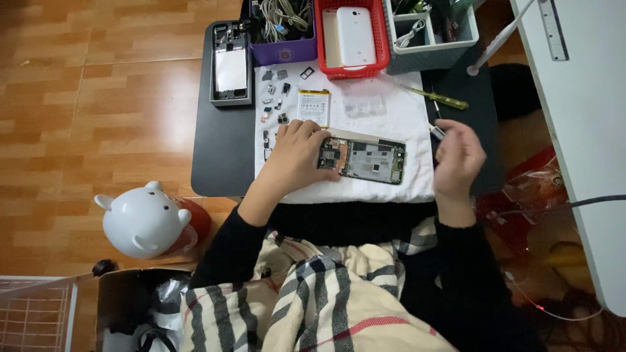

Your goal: Disassembling and repairing the internal components of a smartphone on a workbench using small tools.

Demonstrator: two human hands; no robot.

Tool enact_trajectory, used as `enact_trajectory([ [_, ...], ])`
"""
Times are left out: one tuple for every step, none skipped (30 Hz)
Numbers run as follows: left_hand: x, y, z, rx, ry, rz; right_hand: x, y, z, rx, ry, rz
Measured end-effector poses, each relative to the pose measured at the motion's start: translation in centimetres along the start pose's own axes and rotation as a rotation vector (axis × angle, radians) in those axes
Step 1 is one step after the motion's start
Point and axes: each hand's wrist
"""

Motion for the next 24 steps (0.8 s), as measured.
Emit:
enact_trajectory([
  [0.2, 0.2, 0.3, 0.001, 0.001, 0.0, -0.6, 0.1, 0.3, -0.001, 0.001, 0.001],
  [0.4, 0.4, 0.5, -0.001, 0.065, -0.024, -1.1, 0.2, 0.5, 0.04, 0.021, -0.049],
  [0.5, 0.6, 0.8, -0.004, 0.131, -0.048, -1.7, 0.3, 0.7, 0.081, 0.04, -0.099],
  [0.9, 1.1, 1.0, -0.003, 0.133, -0.048, -2.2, 0.3, 1.1, 0.079, 0.04, -0.099],
  [1.2, 1.6, 1.3, 0.004, 0.182, -0.067, -2.6, 0.4, 1.5, 0.11, 0.006, -0.032],
  [1.6, 2.1, 1.6, 0.012, 0.23, -0.086, -3.1, 0.4, 2.0, 0.142, -0.029, 0.034],
  [2.4, 3.2, 1.7, 0.012, 0.23, -0.086, -3.0, -0.1, 2.4, 0.141, -0.028, 0.034],
  [3.3, 4.3, 1.8, 0.055, 0.287, -0.06, -2.8, -0.7, 2.9, 0.1, -0.136, 0.198],
  [4.1, 5.4, 1.8, 0.099, 0.346, -0.034, -2.6, -1.3, 3.2, 0.055, -0.244, 0.362],
  [5.2, 6.3, 1.6, 0.101, 0.349, -0.034, -2.0, -2.1, 3.1, 0.053, -0.244, 0.364],
  [6.2, 7.3, 1.3, 0.137, 0.393, -0.013, -1.4, -2.8, 3.0, -0.049, -0.366, 0.535],
  [7.3, 8.3, 1.1, 0.174, 0.436, 0.007, -0.7, -3.6, 3.0, -0.151, -0.488, 0.705],
  [7.2, 9.0, 0.9, 0.174, 0.438, 0.009, -0.5, -4.1, 2.8, -0.152, -0.488, 0.708],
  [7.2, 9.6, 0.8, 0.173, 0.499, -0.018, -0.2, -4.6, 2.7, -0.135, -0.543, 0.792],
  [7.1, 10.2, 0.7, 0.171, 0.561, -0.045, 0.1, -5.1, 2.7, -0.118, -0.599, 0.877],
  [7.7, 10.4, 0.6, 0.17, 0.563, -0.044, 0.2, -5.1, 2.4, -0.119, -0.6, 0.879],
  [8.2, 10.7, 0.5, 0.146, 0.624, -0.035, 0.2, -5.2, 2.3, -0.025, -0.636, 0.922],
  [8.7, 10.9, 0.4, 0.123, 0.685, -0.026, 0.3, -5.2, 2.1, 0.07, -0.67, 0.965],
  [8.6, 10.9, 0.4, 0.121, 0.686, -0.025, 0.5, -5.2, 1.8, 0.069, -0.671, 0.966],
  [8.5, 10.9, 0.5, 0.099, 0.706, 0.016, 0.6, -5.1, 1.5, 0.126, -0.684, 1.007],
  [8.4, 10.9, 0.7, 0.077, 0.726, 0.056, 0.8, -5.0, 1.1, 0.183, -0.697, 1.045],
  [8.3, 10.8, 0.6, 0.074, 0.727, 0.055, 1.1, -5.4, 1.0, 0.181, -0.699, 1.045],
  [8.3, 10.7, 0.7, 0.077, 0.756, 0.072, 1.4, -5.8, 0.9, 0.203, -0.715, 1.052],
  [8.3, 10.7, 0.7, 0.079, 0.785, 0.09, 1.8, -6.1, 0.8, 0.224, -0.732, 1.06],
])
Point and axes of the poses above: each hand's wrist, its own z-axis away from the middle knuckle, its own x-axis out of the palm, y = z × x, and after that the axes turned 12 degrees about -z, right-handed
